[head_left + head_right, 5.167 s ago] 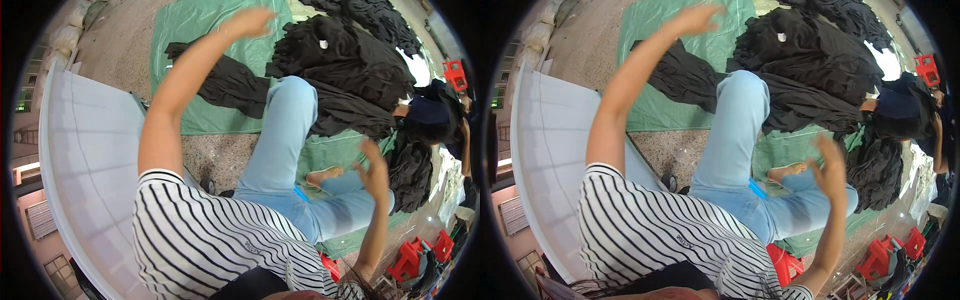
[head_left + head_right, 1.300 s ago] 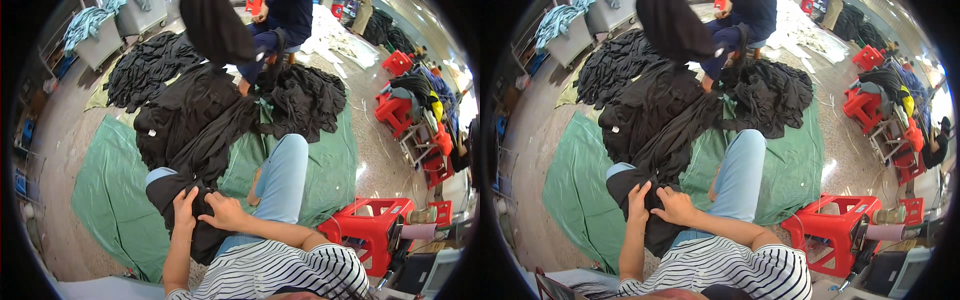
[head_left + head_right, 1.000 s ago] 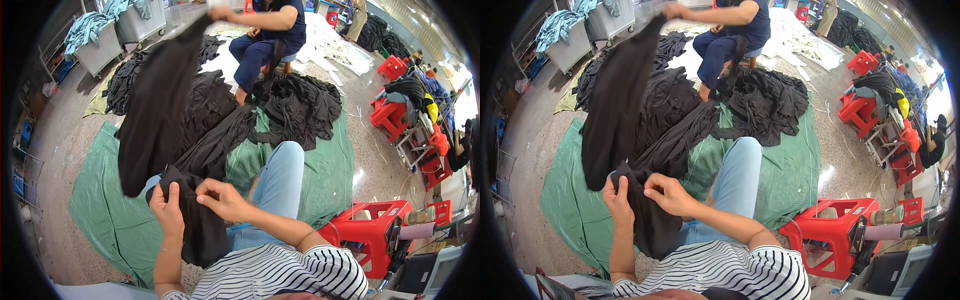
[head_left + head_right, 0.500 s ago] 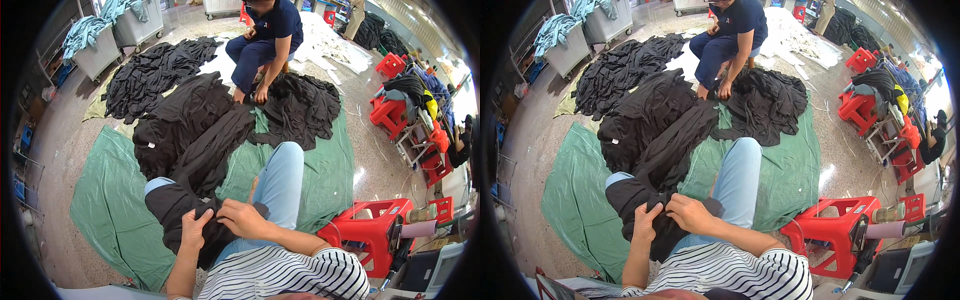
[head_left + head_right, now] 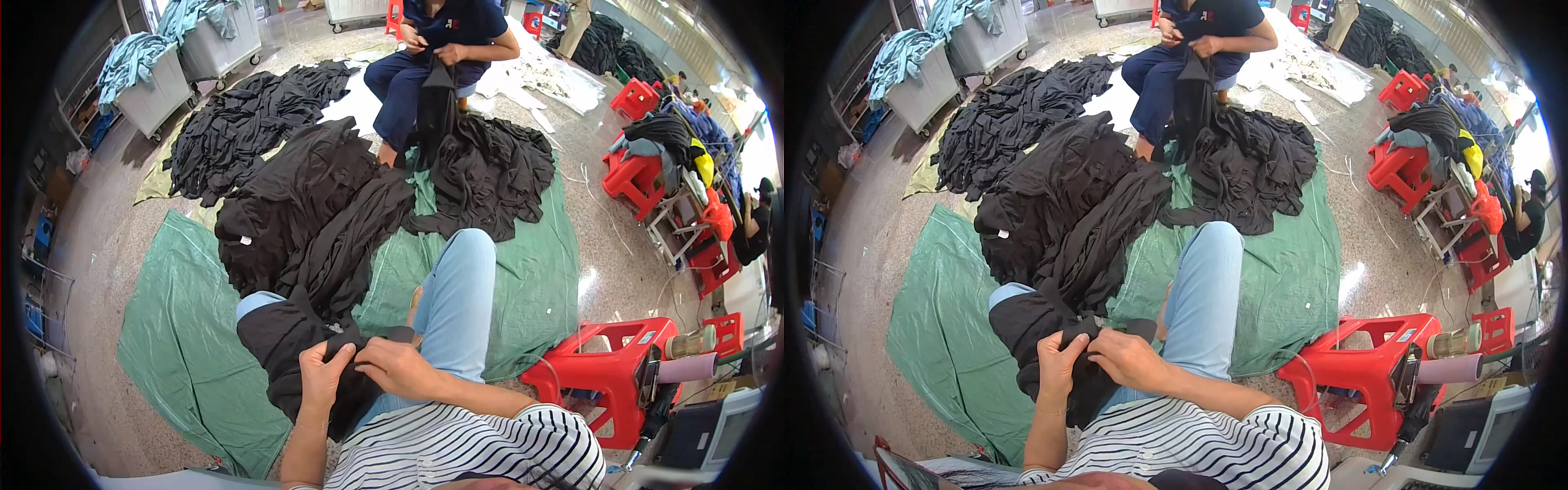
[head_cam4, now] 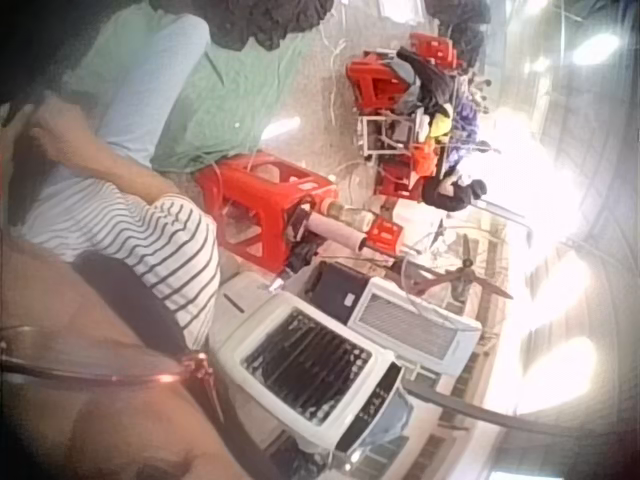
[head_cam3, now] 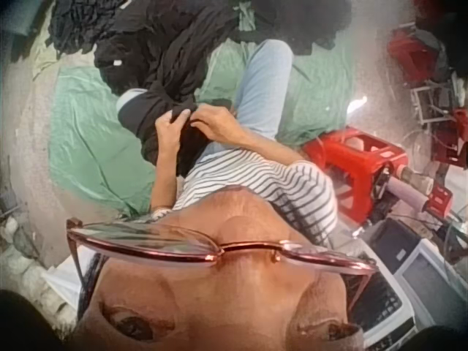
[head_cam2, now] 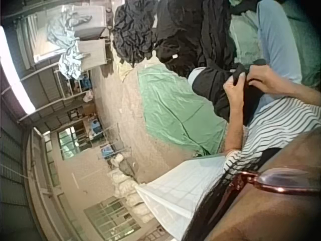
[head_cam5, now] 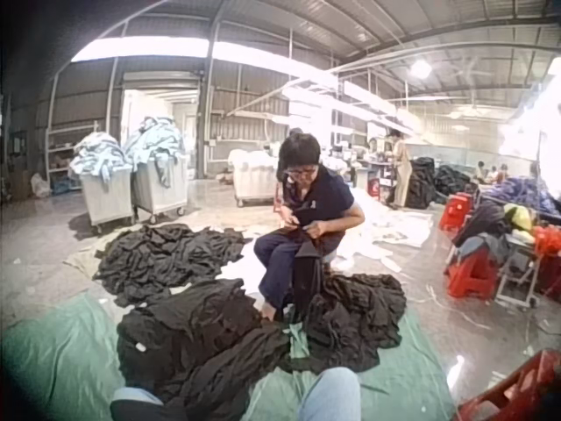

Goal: Trimming loose threads and excess material from black garments using a pair of scissors.

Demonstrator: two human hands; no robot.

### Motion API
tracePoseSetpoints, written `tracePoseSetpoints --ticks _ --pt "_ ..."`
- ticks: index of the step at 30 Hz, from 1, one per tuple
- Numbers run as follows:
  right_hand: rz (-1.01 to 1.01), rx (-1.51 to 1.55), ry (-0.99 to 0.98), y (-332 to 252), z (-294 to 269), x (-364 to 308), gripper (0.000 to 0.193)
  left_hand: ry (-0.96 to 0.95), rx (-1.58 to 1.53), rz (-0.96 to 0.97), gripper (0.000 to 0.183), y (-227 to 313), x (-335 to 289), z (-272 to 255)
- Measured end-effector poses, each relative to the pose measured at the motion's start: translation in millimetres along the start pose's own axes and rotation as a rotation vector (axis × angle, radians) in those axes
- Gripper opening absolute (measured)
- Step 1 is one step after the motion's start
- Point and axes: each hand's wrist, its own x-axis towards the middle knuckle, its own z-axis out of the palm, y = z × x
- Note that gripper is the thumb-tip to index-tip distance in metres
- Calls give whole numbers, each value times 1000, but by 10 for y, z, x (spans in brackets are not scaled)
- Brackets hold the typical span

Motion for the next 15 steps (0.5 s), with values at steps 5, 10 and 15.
tracePoseSetpoints --ticks 5,10,15 --pt "0 1 55 34 27 -58 20 -160 65 -152 7 41 -18 -175" --pt "-6 5 72 -3 54 -75 21 -224 115 -140 8 -7 -16 -284" --pt "-3 47 61 33 -6 -37 19 -183 -11 -153 9 14 -44 -173"
